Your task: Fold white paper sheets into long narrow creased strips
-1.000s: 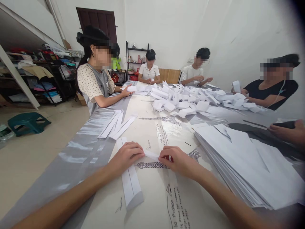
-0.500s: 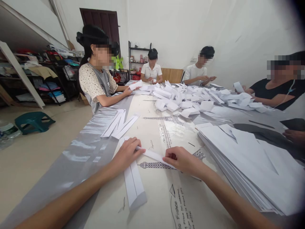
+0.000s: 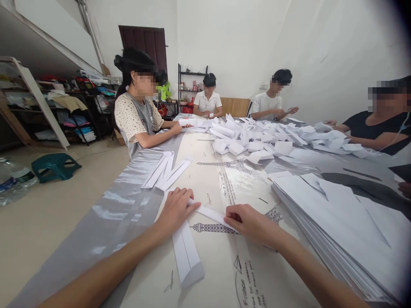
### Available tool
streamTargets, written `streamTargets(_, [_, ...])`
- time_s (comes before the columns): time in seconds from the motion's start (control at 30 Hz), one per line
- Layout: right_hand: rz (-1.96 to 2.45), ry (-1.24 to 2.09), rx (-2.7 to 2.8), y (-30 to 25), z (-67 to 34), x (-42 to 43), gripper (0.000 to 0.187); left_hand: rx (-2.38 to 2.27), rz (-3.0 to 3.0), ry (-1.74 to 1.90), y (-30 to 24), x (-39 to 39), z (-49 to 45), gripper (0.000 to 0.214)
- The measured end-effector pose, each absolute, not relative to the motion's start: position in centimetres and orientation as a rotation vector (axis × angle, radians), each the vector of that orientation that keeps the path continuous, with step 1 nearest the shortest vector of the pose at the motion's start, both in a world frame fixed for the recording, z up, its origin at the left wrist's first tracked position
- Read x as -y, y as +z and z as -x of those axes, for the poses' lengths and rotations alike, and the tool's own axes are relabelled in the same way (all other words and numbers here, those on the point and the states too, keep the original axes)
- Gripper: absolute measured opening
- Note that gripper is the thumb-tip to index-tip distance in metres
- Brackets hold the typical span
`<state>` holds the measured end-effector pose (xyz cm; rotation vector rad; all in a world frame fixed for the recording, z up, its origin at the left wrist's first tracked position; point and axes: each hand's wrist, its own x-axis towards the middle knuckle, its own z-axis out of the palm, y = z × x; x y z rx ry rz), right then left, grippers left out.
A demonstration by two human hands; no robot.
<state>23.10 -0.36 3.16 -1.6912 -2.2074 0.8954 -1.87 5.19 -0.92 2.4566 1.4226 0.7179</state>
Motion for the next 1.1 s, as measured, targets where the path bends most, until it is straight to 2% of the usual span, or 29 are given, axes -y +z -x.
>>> streamTargets(0.27, [1.729, 0.884, 2.210, 3.8, -22.6, 0.5, 0.032, -1.449, -2.466, 0.702, -1.0, -5.2, 1.8, 0.022])
streamTargets(0.5, [1.712, 0.849, 2.216, 2.7, -22.9, 0.0, 0.031, -1.595, -2.914, 0.640, -0.2, -4.3, 0.9, 0.002])
streamTargets(0.6, [1.700, 0.854, 2.209, 2.6, -22.9, -0.1, 0.031, -1.426, -3.155, 0.436, -0.5, -3.4, 0.9, 0.017])
streamTargets(0.7, [1.717, 0.883, 2.198, 2.9, -22.7, 0.1, 0.031, -1.409, -3.197, 0.253, -1.2, -2.4, 0.8, 0.019])
streamTargets(0.8, [1.764, 0.864, 2.187, 3.0, -22.3, 0.7, 0.031, -1.362, -3.265, 0.186, -1.8, -1.8, 0.7, 0.012])
streamTargets(0.9, [1.780, 0.819, 2.140, 2.7, -21.9, 1.4, 0.013, -1.314, -3.262, 0.309, -2.0, -1.8, 0.7, 0.014])
streamTargets(0.93, [1.763, 0.820, 2.128, 2.6, -21.8, 1.6, 0.016, -1.316, -3.232, 0.380, -2.0, -1.8, 0.7, 0.017])
streamTargets(1.03, [1.652, 0.895, 2.146, 2.4, -21.7, 1.7, 0.053, -1.344, -3.117, 0.538, -1.9, -2.1, 0.8, 0.034])
streamTargets(1.1, [1.599, 0.942, 2.167, 2.5, -21.6, 1.7, 0.057, -1.354, -3.060, 0.574, -2.0, -2.2, 0.9, 0.042])
